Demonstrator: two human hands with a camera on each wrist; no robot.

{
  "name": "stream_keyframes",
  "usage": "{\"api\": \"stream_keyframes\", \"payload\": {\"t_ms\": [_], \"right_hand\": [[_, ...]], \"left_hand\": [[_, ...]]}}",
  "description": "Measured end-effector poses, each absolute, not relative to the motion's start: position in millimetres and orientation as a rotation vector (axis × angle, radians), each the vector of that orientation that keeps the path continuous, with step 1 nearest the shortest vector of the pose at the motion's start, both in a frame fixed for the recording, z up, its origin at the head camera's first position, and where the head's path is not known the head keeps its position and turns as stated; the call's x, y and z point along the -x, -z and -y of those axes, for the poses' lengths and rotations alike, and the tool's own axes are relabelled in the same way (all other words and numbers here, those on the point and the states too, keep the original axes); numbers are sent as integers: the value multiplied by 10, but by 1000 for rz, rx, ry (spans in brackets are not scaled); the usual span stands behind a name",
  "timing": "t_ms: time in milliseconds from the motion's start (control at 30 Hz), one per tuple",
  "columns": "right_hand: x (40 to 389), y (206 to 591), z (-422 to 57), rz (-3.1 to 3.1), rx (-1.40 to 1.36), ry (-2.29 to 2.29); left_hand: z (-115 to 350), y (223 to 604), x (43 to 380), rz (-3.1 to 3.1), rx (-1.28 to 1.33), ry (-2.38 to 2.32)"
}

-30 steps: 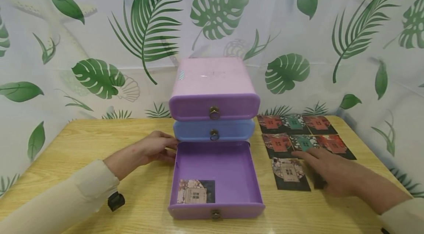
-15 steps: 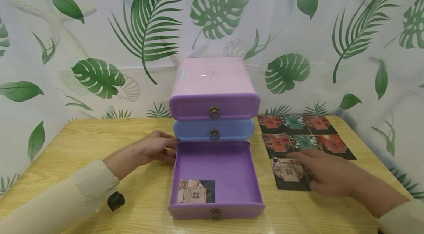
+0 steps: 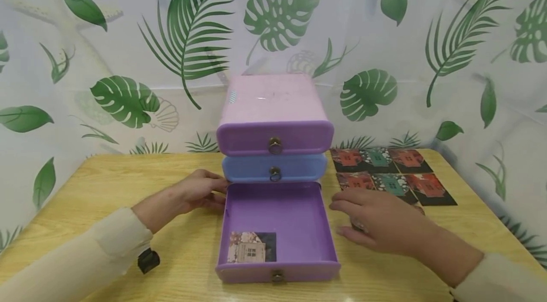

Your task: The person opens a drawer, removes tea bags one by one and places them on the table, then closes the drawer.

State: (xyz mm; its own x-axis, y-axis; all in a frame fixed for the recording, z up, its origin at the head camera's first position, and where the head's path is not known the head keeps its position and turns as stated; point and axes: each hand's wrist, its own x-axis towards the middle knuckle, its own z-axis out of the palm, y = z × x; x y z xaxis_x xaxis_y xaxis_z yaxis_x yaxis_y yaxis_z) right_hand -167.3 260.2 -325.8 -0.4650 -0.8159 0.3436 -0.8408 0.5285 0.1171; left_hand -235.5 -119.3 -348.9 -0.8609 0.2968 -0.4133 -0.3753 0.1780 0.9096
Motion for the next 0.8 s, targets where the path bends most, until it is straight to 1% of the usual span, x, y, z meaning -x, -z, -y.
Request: {"api": "stream_keyframes", "payload": {"t_ms": [333,533,800], "right_hand": [[1733,3300,-1965,2310,-1627,-178],[1785,3328,-1626,2323,-1778,-97],[1851,3268,-1266,2405,-2005,1]], "left_hand": [[1197,3500,2355,-1977,92,-1728],[1189,3513,2365,-1969,79,-1737],[1189,3513,2380,-1959,69,-1749]]}}
